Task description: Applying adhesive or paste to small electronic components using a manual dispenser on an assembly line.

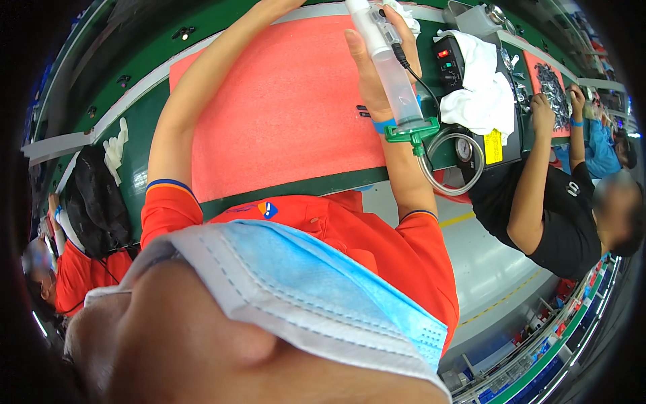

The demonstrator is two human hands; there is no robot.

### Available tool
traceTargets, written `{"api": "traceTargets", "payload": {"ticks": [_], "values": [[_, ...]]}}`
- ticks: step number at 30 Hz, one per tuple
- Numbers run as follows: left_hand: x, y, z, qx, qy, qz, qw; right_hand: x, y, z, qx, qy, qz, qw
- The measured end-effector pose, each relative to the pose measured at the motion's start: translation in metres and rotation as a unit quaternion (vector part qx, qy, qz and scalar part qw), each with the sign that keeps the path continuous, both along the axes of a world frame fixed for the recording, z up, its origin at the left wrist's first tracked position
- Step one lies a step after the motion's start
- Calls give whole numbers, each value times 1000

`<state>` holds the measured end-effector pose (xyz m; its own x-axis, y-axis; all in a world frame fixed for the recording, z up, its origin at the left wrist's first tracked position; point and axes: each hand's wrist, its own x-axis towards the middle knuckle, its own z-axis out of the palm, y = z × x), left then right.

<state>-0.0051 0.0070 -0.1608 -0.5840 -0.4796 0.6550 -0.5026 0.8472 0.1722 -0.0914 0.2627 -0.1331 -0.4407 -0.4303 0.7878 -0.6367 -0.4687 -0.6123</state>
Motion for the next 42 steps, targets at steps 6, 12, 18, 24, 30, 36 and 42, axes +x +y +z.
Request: {"api": "traceTargets", "payload": {"ticks": [6, 12, 18, 24, 30, 36, 42], "values": [[-53, -15, -15, 80, -58, 30, 995, -4, -3, -2, -9, 34, -26, 999], [-19, -17, 9, 212, 10, -34, 977, 14, 14, 22, 79, 15, -27, 996], [84, 16, 30, 667, 20, -160, 727, 11, 10, 17, 49, 81, 16, 995], [126, 65, 3, 773, 92, -153, 609, 19, 7, -1, 78, -117, 159, 977], [128, 87, -13, 790, 173, -215, 548, 24, 12, 2, 129, -155, 185, 962], [130, 93, -8, 789, 120, -251, 548, 21, 16, 0, 110, -112, 161, 974], [122, 105, -6, 762, 112, -202, 605, 21, 20, 5, 165, -68, 134, 975]]}}
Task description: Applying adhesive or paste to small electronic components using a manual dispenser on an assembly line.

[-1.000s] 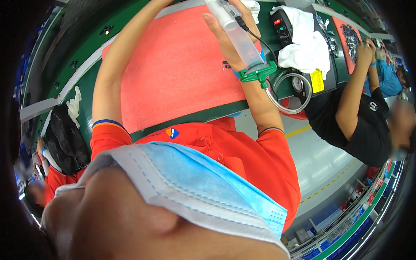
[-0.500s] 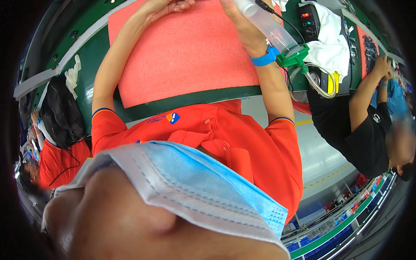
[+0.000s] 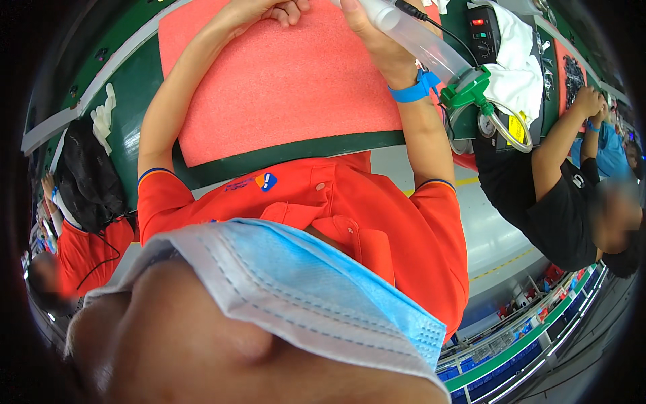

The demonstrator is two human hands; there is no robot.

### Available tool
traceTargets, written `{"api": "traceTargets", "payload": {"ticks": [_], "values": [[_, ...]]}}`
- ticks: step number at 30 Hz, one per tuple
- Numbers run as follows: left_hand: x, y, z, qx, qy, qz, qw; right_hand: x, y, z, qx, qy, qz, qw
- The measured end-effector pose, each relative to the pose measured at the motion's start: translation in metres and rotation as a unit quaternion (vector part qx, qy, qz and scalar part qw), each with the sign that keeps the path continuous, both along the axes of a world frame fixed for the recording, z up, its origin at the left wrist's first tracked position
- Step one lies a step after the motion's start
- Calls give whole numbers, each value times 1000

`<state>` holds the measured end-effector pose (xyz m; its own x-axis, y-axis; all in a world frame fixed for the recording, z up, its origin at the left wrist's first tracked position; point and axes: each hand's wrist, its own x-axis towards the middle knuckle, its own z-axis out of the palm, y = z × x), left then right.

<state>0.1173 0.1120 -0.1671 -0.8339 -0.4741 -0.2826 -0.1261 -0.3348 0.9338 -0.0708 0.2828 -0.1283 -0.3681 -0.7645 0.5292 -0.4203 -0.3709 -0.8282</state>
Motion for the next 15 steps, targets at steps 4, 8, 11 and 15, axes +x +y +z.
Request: {"api": "traceTargets", "payload": {"ticks": [4, 8, 11, 15], "values": [[-2, 3, -2, -35, -30, 5, 999, 1, -2, 1, -22, 49, -12, 998], [-4, 7, 5, -51, -21, 21, 998, 0, -3, -2, -35, 60, -21, 997], [-3, 9, 6, -53, -25, 40, 997, 0, -5, -3, -42, 76, -31, 996], [-3, 9, 5, -69, -23, 30, 997, 2, -4, 4, -35, 130, -58, 989]]}}
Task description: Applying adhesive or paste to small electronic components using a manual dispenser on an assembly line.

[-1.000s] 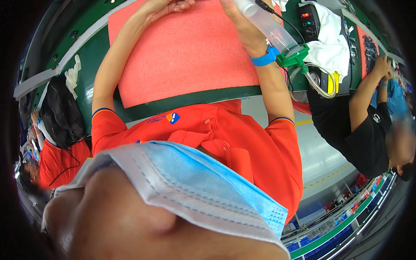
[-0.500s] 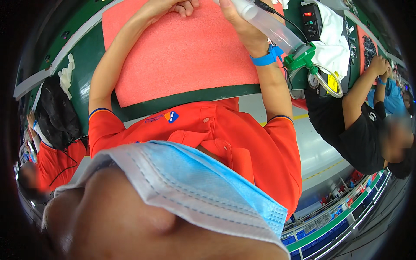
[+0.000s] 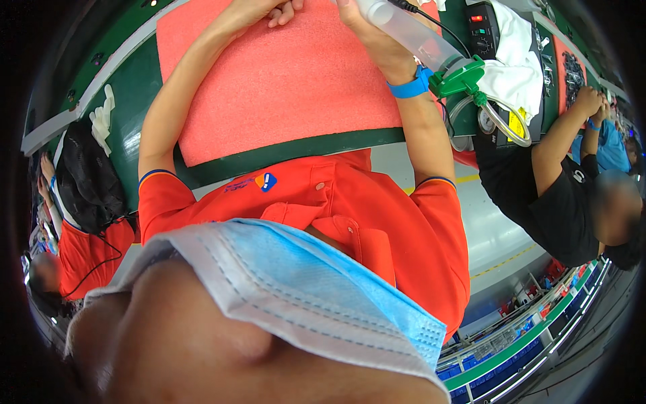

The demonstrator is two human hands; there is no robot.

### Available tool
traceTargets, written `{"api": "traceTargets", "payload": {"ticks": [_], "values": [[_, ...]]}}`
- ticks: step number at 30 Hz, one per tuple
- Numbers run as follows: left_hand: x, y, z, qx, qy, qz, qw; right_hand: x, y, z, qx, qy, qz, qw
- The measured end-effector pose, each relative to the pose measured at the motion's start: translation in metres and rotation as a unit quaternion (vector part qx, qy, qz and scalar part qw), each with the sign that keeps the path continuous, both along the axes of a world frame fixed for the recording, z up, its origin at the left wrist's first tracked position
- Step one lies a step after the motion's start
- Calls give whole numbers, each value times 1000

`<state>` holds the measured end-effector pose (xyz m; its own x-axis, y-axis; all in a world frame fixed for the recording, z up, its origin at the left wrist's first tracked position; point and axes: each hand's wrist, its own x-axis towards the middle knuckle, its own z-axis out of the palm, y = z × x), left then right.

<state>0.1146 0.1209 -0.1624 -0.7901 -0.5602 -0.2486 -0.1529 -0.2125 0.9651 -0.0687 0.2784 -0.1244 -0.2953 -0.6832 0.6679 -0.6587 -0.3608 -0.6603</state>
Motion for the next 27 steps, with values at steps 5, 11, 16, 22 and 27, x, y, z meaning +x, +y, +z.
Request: {"api": "traceTargets", "payload": {"ticks": [5, 11, 16, 22, 27], "values": [[-1, 2, 0, -4, -4, 6, 1000, -1, -4, -1, -20, 32, -5, 999], [-2, 0, -3, 0, -2, 8, 1000, -1, -6, 10, -10, 100, -7, 995], [-2, 0, -3, 1, -3, 9, 1000, 0, -6, 9, 1, 81, 0, 997], [-2, 1, -4, 1, -1, 7, 1000, 2, -7, 4, 20, -3, 37, 999], [-2, 1, -3, -1, 0, 5, 1000, 3, -6, 0, 34, -13, 27, 999]]}}
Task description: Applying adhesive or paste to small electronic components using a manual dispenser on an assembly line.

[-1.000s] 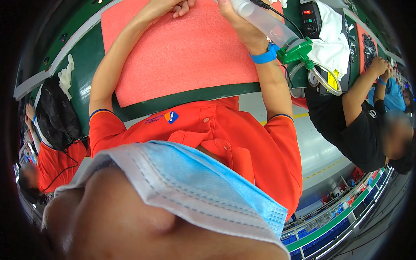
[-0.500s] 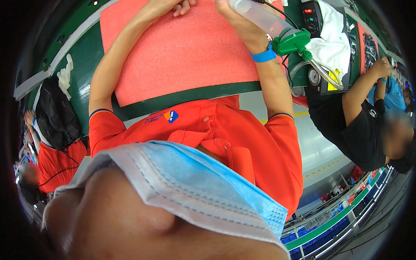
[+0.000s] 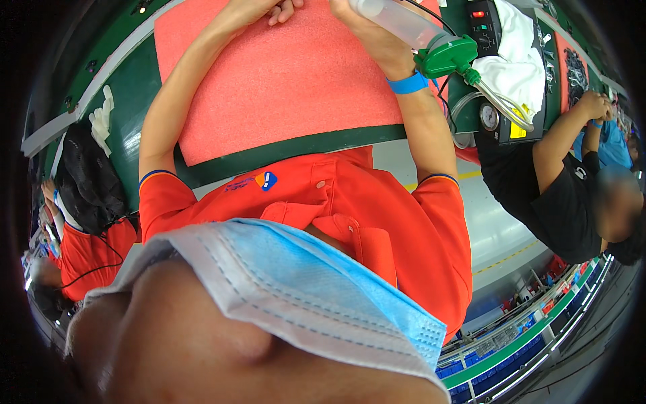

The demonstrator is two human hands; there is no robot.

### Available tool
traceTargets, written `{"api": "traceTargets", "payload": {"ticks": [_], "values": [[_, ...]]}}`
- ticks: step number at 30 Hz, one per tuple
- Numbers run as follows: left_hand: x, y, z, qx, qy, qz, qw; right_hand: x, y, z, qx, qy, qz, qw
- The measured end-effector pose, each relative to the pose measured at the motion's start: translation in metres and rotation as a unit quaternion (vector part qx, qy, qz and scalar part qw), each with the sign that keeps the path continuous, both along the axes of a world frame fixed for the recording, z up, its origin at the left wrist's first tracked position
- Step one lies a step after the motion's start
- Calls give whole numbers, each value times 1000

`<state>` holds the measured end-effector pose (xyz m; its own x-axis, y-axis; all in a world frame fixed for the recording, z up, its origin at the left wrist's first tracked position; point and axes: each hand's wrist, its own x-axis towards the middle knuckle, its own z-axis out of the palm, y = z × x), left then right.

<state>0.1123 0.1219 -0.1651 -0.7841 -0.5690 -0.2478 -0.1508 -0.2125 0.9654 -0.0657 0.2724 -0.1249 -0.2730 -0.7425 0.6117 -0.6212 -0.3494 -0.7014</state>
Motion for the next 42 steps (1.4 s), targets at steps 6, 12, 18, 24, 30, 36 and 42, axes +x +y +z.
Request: {"api": "traceTargets", "payload": {"ticks": [6, 12, 18, 24, 30, 36, 42], "values": [[0, 0, 0, 0, 1, 0, 1000, 1, 0, 2, 16, -12, 0, 1000], [0, 2, 3, -9, -8, 3, 1000, -1, -1, 4, -7, 5, 11, 1000], [0, 3, 4, -13, -6, 0, 1000, 0, 0, 6, -7, 12, -3, 1000], [0, 2, 1, -9, -6, 3, 1000, -1, 0, 7, -24, 41, -13, 999], [1, 4, 2, -25, -13, 0, 1000, -2, 0, 8, -13, 35, -21, 999], [-2, 1, 6, -36, -20, -11, 999, 0, 2, 25, 8, 83, -37, 996], [8, 7, 36, -71, -65, -28, 995, -2, -5, 3, -141, 26, -22, 989]]}}
